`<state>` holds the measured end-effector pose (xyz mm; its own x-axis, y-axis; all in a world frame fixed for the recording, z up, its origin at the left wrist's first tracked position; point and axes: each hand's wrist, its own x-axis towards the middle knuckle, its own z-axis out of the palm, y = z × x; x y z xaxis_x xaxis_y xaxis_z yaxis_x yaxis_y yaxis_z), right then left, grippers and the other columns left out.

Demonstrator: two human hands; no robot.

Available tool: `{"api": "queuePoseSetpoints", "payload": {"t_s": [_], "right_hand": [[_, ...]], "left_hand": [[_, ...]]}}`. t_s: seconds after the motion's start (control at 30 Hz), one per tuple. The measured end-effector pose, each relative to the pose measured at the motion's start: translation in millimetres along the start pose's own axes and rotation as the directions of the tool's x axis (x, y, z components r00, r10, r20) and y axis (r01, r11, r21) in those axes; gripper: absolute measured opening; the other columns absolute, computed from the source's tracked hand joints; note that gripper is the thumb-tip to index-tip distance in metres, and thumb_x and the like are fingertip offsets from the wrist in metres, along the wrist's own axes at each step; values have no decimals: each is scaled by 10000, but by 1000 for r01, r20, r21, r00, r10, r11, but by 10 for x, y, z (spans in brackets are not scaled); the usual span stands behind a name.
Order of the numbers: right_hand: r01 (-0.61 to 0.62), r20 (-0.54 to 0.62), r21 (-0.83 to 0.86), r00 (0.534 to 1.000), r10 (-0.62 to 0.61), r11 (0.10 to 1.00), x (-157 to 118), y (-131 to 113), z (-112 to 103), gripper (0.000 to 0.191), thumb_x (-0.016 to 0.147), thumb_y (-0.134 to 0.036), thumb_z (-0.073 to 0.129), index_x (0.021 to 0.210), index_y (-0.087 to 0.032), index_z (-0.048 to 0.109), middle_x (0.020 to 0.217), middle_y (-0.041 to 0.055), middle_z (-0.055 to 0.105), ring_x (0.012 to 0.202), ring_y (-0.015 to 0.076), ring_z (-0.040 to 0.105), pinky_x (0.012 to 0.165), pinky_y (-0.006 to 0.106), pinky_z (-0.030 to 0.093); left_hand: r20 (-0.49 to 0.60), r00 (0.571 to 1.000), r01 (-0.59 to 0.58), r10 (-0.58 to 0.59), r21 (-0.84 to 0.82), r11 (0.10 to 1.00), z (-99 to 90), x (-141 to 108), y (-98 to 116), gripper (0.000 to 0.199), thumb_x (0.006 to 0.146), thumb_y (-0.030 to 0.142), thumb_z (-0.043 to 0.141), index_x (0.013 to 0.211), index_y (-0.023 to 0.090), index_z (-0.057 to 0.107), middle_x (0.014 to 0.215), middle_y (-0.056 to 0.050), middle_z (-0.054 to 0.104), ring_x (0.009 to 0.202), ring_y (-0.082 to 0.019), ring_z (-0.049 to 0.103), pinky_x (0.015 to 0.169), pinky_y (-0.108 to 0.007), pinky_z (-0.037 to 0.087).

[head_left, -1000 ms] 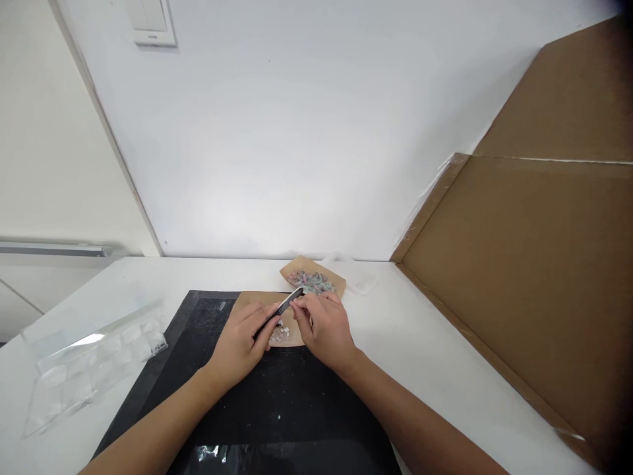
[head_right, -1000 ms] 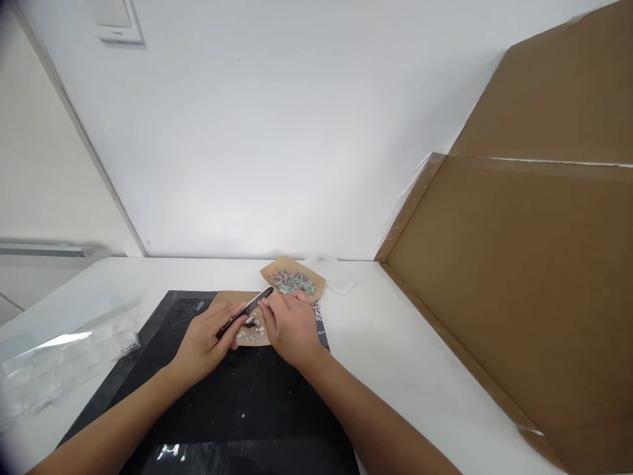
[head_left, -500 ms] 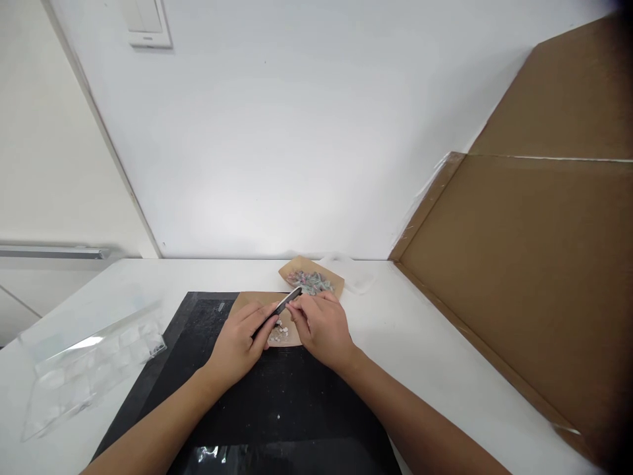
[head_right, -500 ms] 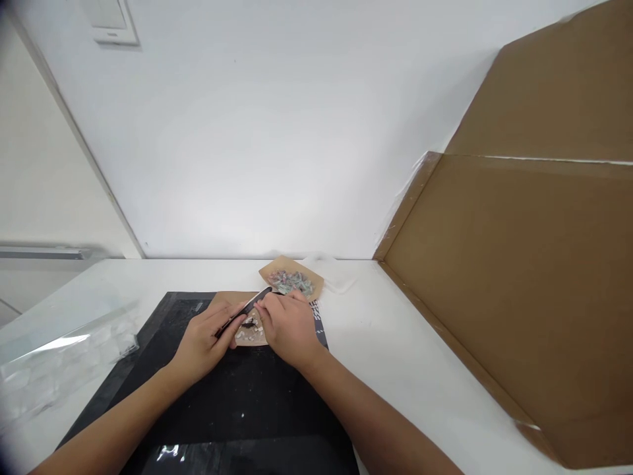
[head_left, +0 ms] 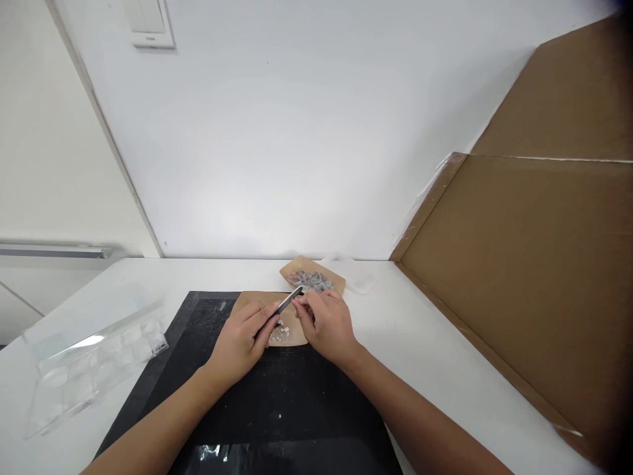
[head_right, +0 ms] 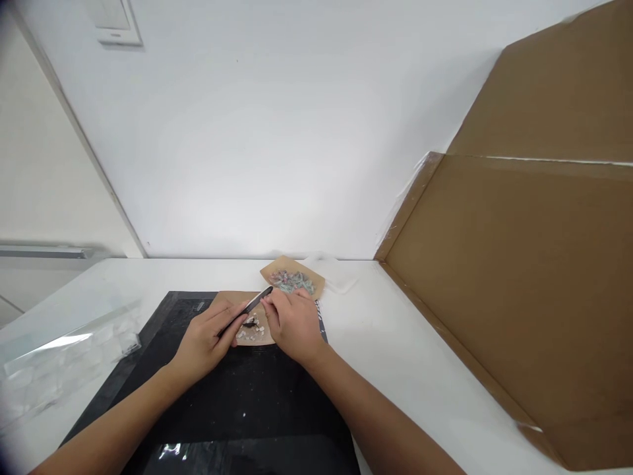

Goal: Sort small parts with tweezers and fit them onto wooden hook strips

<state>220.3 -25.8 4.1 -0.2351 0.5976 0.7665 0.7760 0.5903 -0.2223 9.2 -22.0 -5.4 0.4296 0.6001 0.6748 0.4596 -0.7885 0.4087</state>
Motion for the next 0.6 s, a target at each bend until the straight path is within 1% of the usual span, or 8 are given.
{"api": "queuePoseSetpoints", "payload": {"t_s": [0.13, 0.2, 0.33, 0.4, 0.53, 0.6], "right_hand": [[23, 85, 36, 996, -26, 999, -8, -5, -4, 223, 1037, -245, 494, 823, -205, 543, 688, -17, 658, 595, 132, 561, 723, 319, 351], [37, 99, 19, 994, -39, 999, -8, -15, -9, 233, 1032, -248, 500, 806, -204, 536, 674, -17, 647, 595, 133, 558, 722, 318, 346], [1, 33, -13, 999, -1, 1000, 2, 3, -20, 203, 1028, -244, 519, 833, -201, 555, 717, -11, 680, 606, 131, 577, 733, 314, 345], [-7, 25, -14, 1000, 7, 1000, 6, 13, -21, 195, 1032, -239, 511, 847, -200, 558, 726, -9, 685, 609, 133, 583, 736, 313, 345], [79, 125, -14, 989, -76, 997, 2, -2, -11, 236, 1040, -240, 486, 813, -202, 535, 704, -1, 657, 628, 146, 580, 736, 316, 346], [112, 147, -18, 983, -108, 994, 0, 5, -3, 241, 1040, -246, 489, 807, -204, 533, 701, 0, 653, 635, 150, 582, 731, 317, 344]], "left_hand": [[-16, 999, -45, 45, 16, 999, 3, 0, -7, 317, 1019, 186, 549, 1322, 185, 639, 989, -73, 680, 904, -168, 666, 838, -281, 549], [-22, 998, -53, 54, 33, 998, 1, -1, -10, 322, 1018, 189, 551, 1327, 194, 638, 985, -70, 685, 896, -167, 670, 829, -276, 553], [-16, 999, -50, 51, 55, 997, -10, 4, -10, 335, 1021, 202, 547, 1344, 202, 634, 994, -73, 696, 901, -171, 677, 835, -283, 564], [-15, 999, -44, 45, 49, 998, -11, 6, -14, 336, 1023, 206, 544, 1347, 207, 633, 991, -72, 696, 900, -171, 676, 836, -288, 567], [-15, 999, -37, 38, 32, 999, 4, -1, -34, 328, 1027, 209, 538, 1339, 213, 637, 991, -76, 695, 899, -174, 674, 832, -296, 570], [-19, 999, -35, 36, 40, 999, 12, -11, -39, 322, 1025, 210, 541, 1331, 212, 640, 996, -77, 697, 902, -176, 676, 834, -298, 569]]}}
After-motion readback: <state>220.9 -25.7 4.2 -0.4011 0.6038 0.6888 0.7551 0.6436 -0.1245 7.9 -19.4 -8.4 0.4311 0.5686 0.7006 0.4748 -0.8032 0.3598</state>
